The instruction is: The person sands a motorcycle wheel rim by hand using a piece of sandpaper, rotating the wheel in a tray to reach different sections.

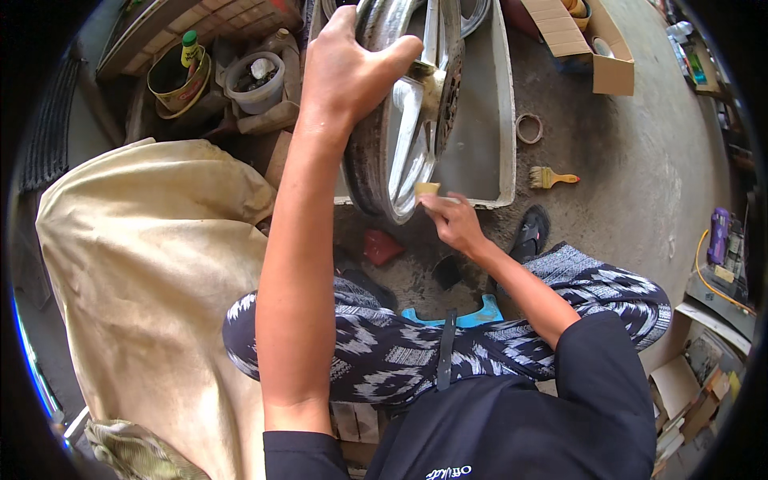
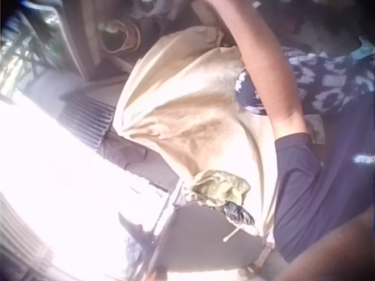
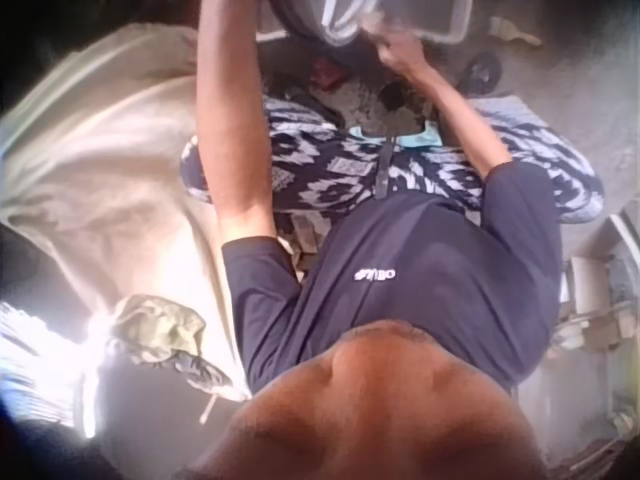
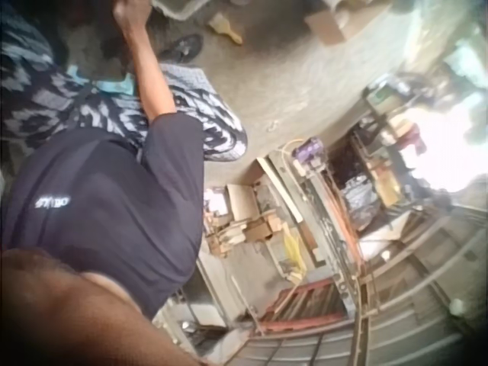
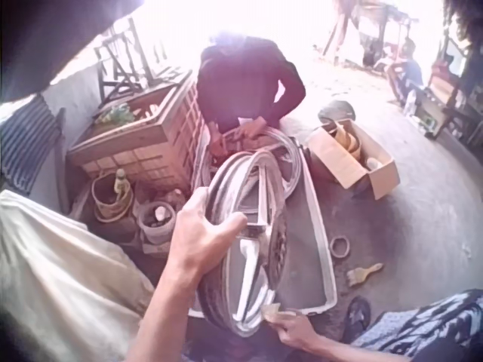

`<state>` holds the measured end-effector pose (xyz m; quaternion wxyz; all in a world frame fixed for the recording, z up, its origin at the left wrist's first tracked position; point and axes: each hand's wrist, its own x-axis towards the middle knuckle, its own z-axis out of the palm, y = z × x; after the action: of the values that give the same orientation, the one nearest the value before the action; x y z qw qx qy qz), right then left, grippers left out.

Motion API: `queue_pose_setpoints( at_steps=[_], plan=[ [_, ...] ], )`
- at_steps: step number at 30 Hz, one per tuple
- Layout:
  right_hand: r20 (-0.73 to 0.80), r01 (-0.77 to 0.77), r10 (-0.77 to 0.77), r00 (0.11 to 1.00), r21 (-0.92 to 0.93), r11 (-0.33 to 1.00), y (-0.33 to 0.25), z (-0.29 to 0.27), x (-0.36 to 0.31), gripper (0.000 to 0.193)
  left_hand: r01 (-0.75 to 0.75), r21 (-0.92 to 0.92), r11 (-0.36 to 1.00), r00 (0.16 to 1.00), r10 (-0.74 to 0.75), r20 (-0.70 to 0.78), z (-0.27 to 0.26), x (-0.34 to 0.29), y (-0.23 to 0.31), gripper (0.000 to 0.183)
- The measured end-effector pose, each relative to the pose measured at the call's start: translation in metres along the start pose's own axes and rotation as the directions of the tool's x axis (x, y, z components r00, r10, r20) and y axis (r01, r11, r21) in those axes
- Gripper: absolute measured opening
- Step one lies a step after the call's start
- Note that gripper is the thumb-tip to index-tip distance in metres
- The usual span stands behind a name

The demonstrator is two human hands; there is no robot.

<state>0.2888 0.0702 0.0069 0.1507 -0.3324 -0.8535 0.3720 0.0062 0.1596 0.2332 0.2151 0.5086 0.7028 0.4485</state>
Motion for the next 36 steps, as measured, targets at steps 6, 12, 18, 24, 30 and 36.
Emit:
queue_pose_setpoints(
  at_steps=[6, 12, 18, 24, 30, 36],
  plan=[
    [-0.366, -0.375, 0.379, 0.85, 0.083, 0.923, 0.05, 0.019, 0.05, 0.028, 0.045, -0.086, 0.995, 0.999, -0.044, 0.007, 0.01, 0.003, 0.032, 0.049],
    [-0.074, -0.618, 0.616, 0.784, -0.006, 0.786, 0.069, 0.038, 0.083, 0.03, 0.037, -0.088, 0.995, 0.999, -0.035, 0.015, 0.019, 0.007, 0.03, 0.047],
    [-0.21, -0.097, 0.154, 0.965, 0.259, 0.961, 0.005, 0.047, 0.035, 0.028, 0.052, -0.155, 0.987, 0.998, -0.047, 0.032, 0.014, 0.005, 0.039, 0.048],
    [-0.035, -0.071, 0.089, 0.995, 0.343, 0.937, -0.013, 0.03, 0.034, 0.029, 0.046, 0.242, 0.969, 0.984, -0.085, 0.154, 0.012, -0.099, 0.021, 0.092],
    [0.029, -0.096, 0.092, 0.995, 0.377, 0.921, -0.014, 0.019, 0.05, 0.026, 0.217, 0.068, 0.974, 0.965, -0.225, 0.136, 0.028, -0.146, 0.02, 0.087],
    [-0.047, -0.133, 0.198, 0.979, 0.594, 0.793, -0.095, 0.0, 0.061, 0.027, -0.051, 0.211, 0.976, 0.985, 0.015, 0.171, 0.014, -0.062, 0.05, 0.083]
  ],
)
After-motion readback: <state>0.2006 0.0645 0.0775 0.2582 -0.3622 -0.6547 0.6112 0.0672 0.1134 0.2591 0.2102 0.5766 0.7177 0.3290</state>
